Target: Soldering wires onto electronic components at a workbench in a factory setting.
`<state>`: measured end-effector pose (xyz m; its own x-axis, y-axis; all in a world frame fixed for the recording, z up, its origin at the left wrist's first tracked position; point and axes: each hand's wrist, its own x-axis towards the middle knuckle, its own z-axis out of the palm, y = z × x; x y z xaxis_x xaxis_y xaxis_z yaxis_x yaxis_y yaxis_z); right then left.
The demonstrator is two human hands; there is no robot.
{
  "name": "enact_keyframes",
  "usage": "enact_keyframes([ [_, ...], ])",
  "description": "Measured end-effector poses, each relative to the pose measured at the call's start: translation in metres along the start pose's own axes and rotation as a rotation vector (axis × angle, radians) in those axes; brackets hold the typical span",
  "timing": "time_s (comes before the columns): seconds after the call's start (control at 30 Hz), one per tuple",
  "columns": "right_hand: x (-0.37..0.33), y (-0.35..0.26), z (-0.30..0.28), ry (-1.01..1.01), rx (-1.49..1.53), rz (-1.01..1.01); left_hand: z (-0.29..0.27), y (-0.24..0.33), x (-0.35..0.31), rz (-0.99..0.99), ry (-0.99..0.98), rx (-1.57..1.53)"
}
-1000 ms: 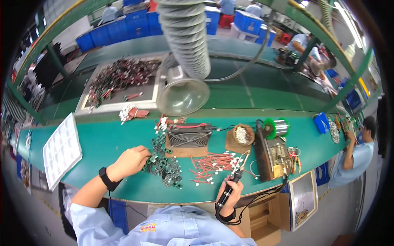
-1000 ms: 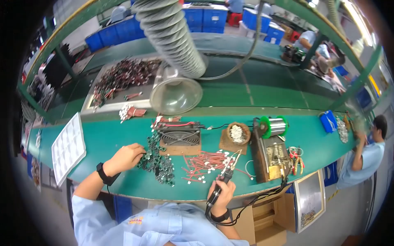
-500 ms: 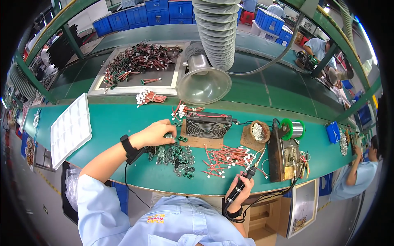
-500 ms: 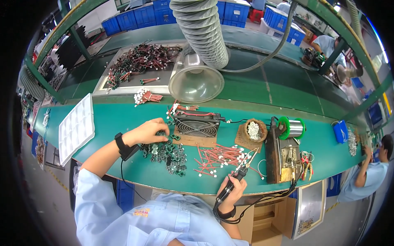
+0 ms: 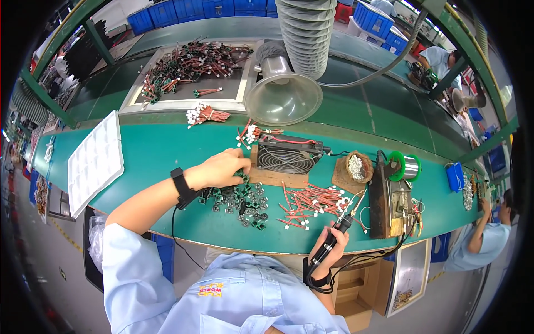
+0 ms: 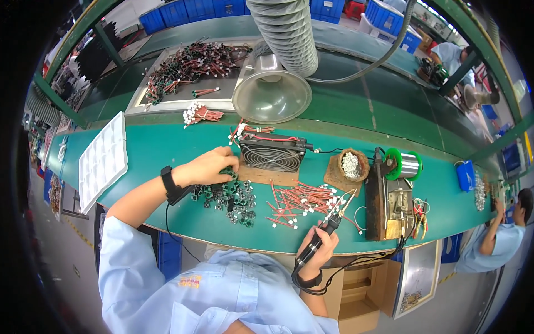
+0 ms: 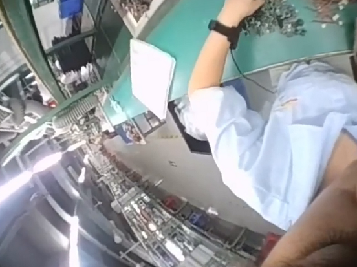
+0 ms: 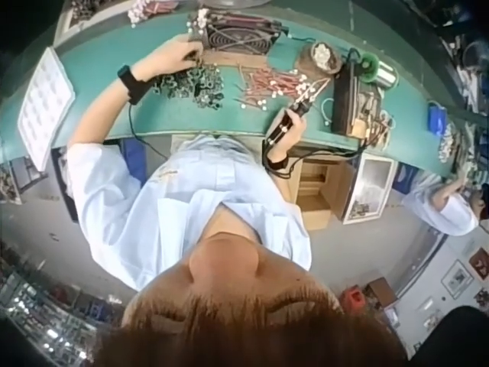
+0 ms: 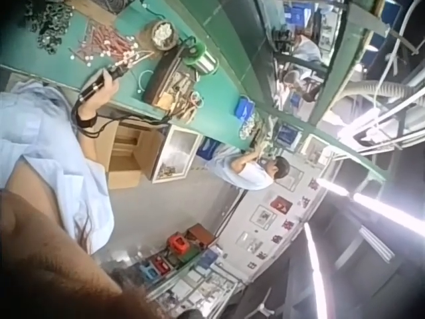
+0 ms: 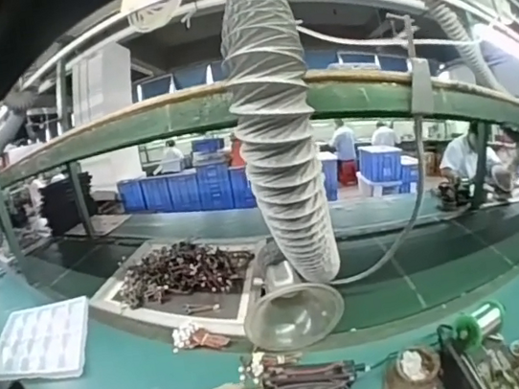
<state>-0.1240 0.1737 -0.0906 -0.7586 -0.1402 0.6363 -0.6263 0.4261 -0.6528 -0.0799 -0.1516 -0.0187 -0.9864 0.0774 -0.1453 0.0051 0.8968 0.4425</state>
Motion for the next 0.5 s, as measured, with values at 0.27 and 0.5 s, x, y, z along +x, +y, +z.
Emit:
enact_keyframes([
  [0.27, -0.001, 0.002, -0.001, -0.001, 0.014, -0.018, 0.006, 0.048, -0.018, 0.090, 0.090, 0.028],
  [0.5, 0.006, -0.004, -0.005, -0.024, 0.032, -0.044, 0.025, 0.086, -0.048, 0.306, 0.123, 0.341],
])
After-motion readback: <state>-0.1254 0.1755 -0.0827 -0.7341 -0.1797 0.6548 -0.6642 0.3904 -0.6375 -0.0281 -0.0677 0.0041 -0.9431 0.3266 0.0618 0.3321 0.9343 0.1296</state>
